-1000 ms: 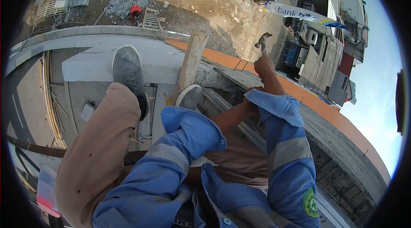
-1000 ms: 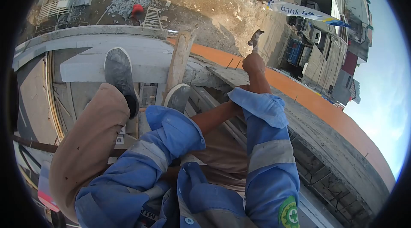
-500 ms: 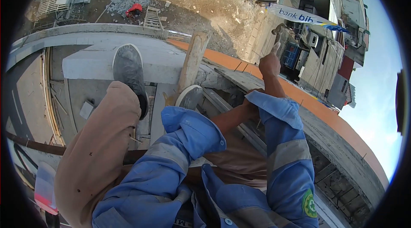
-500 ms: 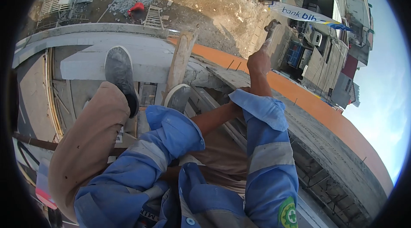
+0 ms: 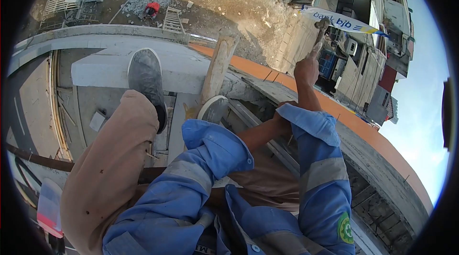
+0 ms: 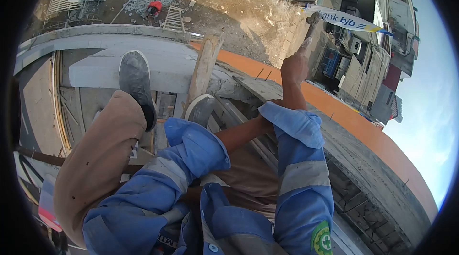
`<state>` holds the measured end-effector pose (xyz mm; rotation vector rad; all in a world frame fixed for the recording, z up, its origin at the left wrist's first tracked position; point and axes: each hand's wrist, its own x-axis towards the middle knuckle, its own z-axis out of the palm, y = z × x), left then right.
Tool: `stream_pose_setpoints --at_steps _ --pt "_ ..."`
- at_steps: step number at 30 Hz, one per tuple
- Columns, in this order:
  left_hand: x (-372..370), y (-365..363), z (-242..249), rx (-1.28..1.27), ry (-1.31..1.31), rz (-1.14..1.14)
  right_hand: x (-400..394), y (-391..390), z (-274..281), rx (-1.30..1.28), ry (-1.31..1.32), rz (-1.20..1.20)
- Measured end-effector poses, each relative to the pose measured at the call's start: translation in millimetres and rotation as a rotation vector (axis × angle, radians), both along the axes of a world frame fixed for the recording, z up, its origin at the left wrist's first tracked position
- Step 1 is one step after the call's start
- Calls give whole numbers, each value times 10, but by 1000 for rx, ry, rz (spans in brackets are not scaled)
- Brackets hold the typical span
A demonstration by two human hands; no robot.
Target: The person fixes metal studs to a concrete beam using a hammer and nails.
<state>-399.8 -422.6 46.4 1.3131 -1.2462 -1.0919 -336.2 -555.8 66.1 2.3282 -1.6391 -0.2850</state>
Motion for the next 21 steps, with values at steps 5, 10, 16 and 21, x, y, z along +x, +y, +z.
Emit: stream_pose_setpoints --at_steps 5,10,16,21 --pt "-117 84 46 -47 50 146 -556 -291 -557 745 649 -84" --pt "-120 26 -54 -48 42 62 -136 -77 -106 685 283 -421" --pt "101 30 19 -18 90 95 -16 -52 52 536 233 -304" --pt "72 103 59 -6 163 181 -83 2 38 732 729 -217"
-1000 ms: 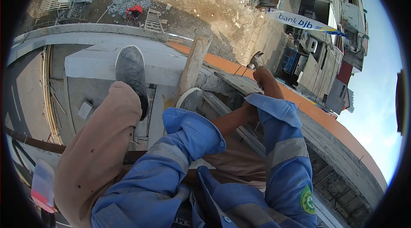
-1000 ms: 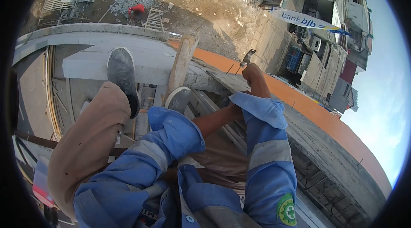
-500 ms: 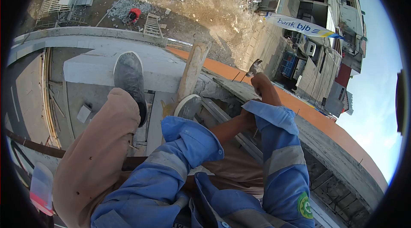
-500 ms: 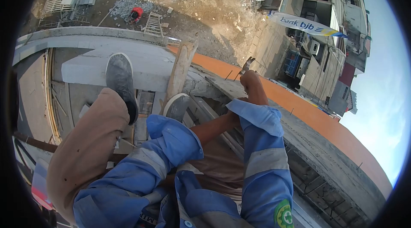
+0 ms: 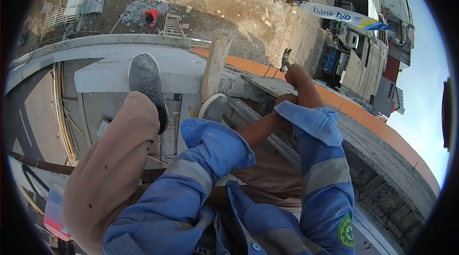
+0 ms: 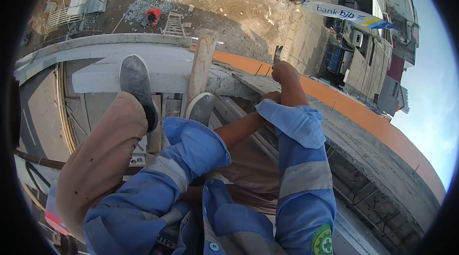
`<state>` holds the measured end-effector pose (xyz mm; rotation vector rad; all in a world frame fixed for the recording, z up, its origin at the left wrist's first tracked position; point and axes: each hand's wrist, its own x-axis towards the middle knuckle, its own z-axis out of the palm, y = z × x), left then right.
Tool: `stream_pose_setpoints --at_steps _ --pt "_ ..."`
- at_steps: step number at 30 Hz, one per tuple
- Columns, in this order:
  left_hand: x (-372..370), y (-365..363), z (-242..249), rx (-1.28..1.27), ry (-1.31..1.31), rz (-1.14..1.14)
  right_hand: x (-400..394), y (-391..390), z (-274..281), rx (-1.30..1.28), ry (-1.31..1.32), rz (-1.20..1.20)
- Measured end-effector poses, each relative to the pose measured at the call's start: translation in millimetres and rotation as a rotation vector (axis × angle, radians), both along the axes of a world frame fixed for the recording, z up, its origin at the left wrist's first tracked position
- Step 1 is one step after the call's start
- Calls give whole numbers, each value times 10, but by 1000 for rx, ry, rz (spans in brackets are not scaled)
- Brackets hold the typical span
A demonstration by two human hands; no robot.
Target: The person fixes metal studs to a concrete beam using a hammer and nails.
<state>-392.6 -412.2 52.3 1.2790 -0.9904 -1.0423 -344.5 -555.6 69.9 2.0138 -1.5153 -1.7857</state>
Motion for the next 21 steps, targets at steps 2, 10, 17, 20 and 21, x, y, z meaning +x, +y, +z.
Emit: stream_pose_setpoints --at_steps 2,10,17,20,21 --pt "-55 -31 -64 12 -36 27 -123 5 -79 35 -65 46" --pt "118 35 59 35 -165 -94 -75 213 -9 69 -69 -4" --pt "186 54 172 138 -397 -95 571 177 624 -14 -130 -27" --pt "305 167 400 247 -340 -123 619 288 759 -125 -563 -49" --pt "222 148 350 263 -350 -110 621 403 805 -109 -575 -40"
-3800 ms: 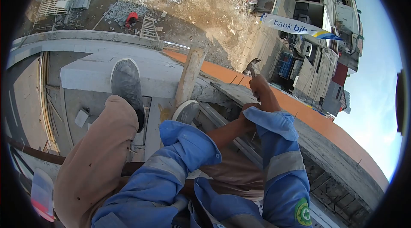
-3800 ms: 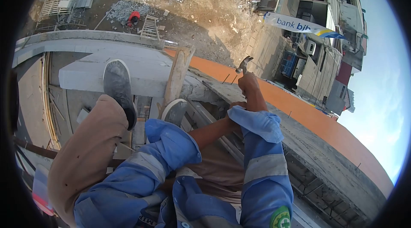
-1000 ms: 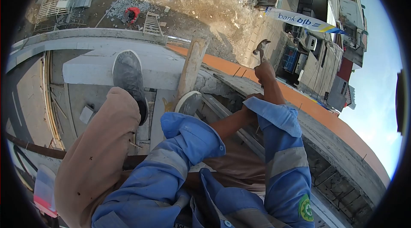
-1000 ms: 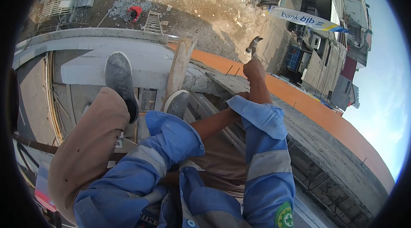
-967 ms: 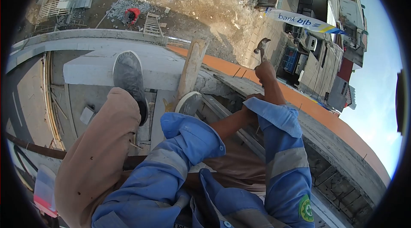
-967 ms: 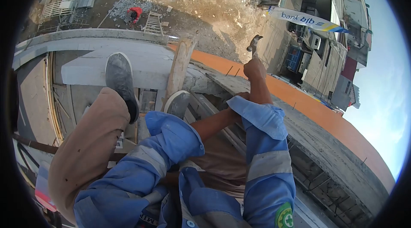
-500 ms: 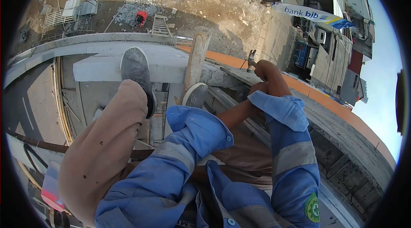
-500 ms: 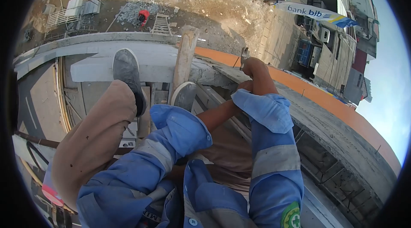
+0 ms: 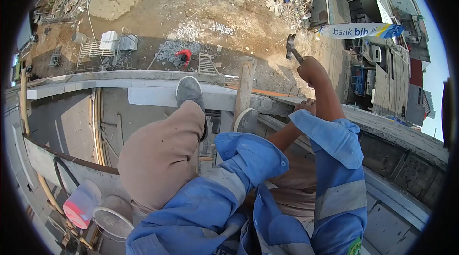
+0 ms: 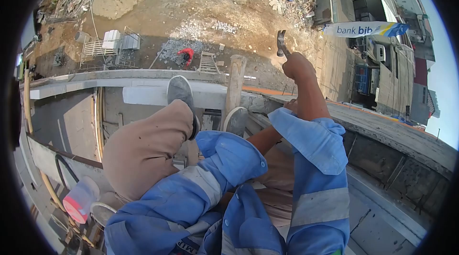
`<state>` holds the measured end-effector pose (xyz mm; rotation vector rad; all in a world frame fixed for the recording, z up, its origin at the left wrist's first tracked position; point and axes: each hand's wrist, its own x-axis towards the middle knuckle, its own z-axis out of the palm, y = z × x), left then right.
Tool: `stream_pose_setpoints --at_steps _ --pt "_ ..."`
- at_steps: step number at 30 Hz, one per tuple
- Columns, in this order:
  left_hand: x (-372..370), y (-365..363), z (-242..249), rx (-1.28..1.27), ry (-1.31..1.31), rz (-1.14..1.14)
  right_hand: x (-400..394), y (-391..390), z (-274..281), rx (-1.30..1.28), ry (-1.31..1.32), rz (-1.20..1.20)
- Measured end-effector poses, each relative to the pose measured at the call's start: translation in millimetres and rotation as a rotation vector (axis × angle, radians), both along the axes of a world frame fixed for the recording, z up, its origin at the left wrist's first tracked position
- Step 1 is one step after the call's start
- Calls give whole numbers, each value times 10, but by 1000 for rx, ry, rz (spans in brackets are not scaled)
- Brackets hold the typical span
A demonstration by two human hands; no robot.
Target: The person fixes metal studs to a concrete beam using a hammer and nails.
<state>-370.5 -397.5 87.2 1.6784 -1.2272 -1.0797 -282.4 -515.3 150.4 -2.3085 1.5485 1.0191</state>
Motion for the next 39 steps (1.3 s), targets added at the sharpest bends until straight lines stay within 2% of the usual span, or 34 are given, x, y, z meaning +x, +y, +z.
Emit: stream_pose_setpoints --at_steps 2,3,5,6,7,9,10,12,13,15,16,18,19,21,24,28,30,33,34,35,37,39 --pt "-201 -94 -265 -17 132 56 31 270 122 -50 -446 -207" --pt "-253 -93 -369 -12 119 75 41 368 153 -37 -458 -191" --pt "-319 -13 -491 -265 194 268 5 537 179 43 -614 -296" --pt "-142 63 -377 -171 304 137 -32 625 168 76 -654 -360" --pt "-141 84 -418 -172 303 142 -58 739 197 79 -654 -354" --pt "-182 122 -516 -336 303 156 -171 961 278 263 -911 -737" --pt "-210 130 -607 -417 301 162 -254 1020 300 262 -911 -737" --pt "-275 143 -805 -576 296 175 -429 1111 346 348 -1052 -893" --pt "-379 116 -964 -574 299 176 -481 1185 367 348 -1049 -894" --pt "-518 35 -1177 -537 558 152 -538 1314 435 229 -1118 -940" --pt "-536 7 -1221 -535 559 153 -572 1363 467 230 -1115 -941" --pt "-387 58 -1054 -506 262 236 -656 1455 517 204 -1244 -1000" --pt "-322 82 -972 -503 266 226 -697 1510 544 198 -1244 -1009" --pt "47 173 -614 -259 270 11 -738 1600 590 179 -1285 -950" --pt "44 161 -600 -309 310 105 -769 1688 633 160 -1283 -961" --pt "79 198 -538 -337 249 119 -808 1718 598 160 -1312 -946" --pt "157 198 -489 -193 252 -55 -795 1749 610 121 -1268 -952" --pt "-44 167 -717 -285 286 30 -800 1804 546 144 -1284 -960" --pt "-91 161 -775 -417 290 95 -805 1821 535 151 -1269 -965" --pt "-132 147 -856 -417 291 92 -793 1832 522 148 -1270 -967" --pt "-198 131 -917 -358 540 103 -796 1873 504 170 -1245 -1001" --pt "-206 77 -900 -389 500 56 -814 1899 480 171 -1256 -1017"
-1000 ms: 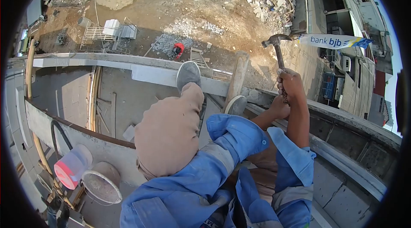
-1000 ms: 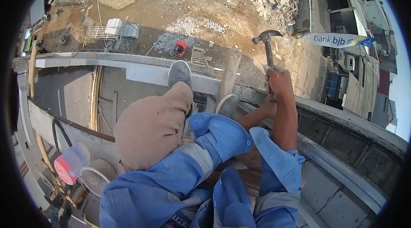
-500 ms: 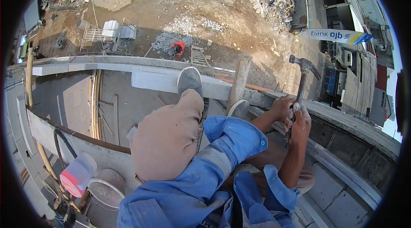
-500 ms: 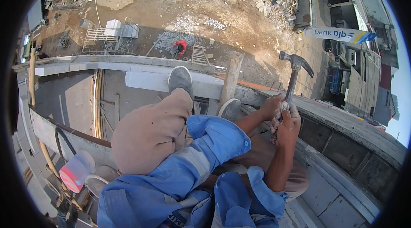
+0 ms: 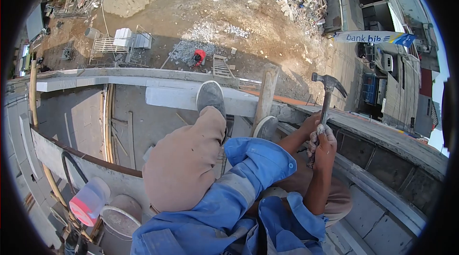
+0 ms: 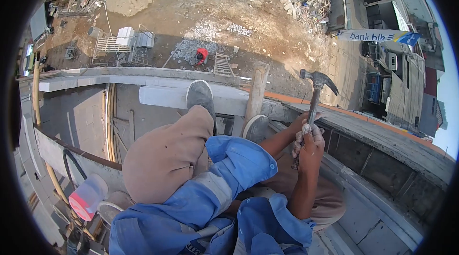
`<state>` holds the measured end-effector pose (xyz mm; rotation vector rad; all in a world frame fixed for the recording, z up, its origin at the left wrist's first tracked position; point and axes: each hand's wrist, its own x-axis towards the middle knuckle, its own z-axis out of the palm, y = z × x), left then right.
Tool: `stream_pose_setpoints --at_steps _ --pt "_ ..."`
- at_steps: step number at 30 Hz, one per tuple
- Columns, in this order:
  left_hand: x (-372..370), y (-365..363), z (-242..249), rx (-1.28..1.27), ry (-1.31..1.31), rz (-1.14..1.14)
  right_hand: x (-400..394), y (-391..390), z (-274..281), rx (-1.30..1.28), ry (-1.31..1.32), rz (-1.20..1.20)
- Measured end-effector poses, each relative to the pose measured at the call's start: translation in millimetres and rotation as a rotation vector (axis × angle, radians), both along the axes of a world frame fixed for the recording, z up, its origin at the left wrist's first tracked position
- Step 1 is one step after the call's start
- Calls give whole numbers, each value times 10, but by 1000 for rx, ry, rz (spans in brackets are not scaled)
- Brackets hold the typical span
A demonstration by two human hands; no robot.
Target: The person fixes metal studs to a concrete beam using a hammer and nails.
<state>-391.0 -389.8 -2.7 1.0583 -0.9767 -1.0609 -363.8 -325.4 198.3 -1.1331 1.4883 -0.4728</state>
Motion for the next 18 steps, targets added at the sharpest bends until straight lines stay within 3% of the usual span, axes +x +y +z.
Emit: stream_pose_setpoints --at_steps 10,12,16,18 --pt "138 88 46 -1 168 -4 -29 -38 -114 41 -25 -10" --pt "132 89 64 9 483 -32 -31 -44 -143 55 -20 -24" --pt "192 107 180 34 337 -21 -12 -60 -156 58 -39 -28" --pt "199 123 214 76 124 -16 -11 -60 -163 55 -40 -28"
